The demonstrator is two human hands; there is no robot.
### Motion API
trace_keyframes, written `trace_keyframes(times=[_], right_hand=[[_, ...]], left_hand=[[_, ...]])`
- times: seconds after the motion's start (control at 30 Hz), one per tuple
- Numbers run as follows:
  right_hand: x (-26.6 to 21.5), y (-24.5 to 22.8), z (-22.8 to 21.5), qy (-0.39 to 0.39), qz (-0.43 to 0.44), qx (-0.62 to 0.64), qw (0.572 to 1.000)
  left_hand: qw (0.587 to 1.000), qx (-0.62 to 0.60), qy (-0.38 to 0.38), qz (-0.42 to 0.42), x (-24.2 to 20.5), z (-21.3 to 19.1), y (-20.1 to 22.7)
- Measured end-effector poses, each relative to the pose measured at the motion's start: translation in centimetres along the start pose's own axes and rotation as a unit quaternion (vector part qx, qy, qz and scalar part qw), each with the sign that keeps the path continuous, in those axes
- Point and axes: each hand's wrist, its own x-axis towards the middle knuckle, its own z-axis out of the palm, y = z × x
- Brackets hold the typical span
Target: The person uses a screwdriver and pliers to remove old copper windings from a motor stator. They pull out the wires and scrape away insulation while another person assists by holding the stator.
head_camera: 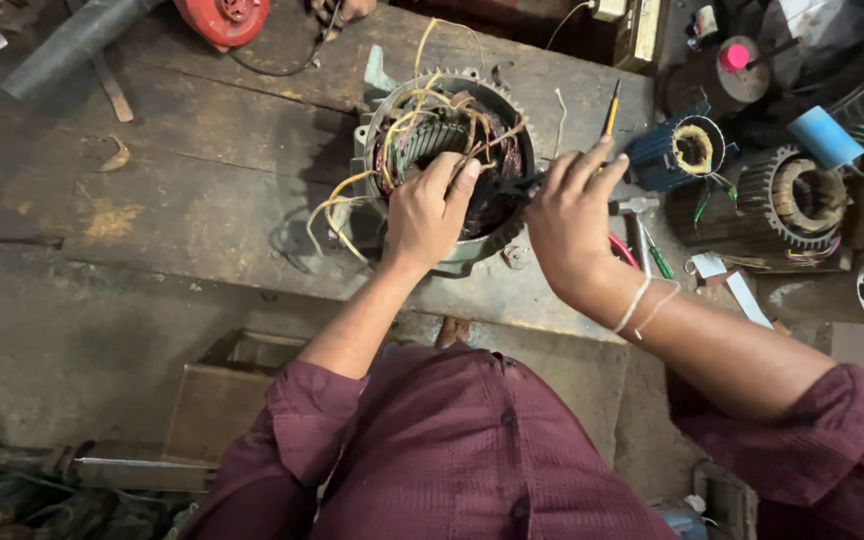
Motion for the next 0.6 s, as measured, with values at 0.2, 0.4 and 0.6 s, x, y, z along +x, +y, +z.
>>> trace_keyframes(times=[0.2,0.4,0.6], right_hand=[[1.7,1.0,1.7,0.027,-0.077,0.169,0.982],[1.6,5.2,2.4,-0.033,-0.135,0.301,0.944],[-1.6,7.9,4.5,0.047,-0.090,0.398,0.912]], left_hand=[[1.000,-0.009,0.003,0.007,0.1,-0.1,0.0],[0.999,-0.029,0.020,-0.006,-0.4,0.1,-0.8],[0.916,-0.339,0.002,-0.216,1.4,0.5,-3.0]])
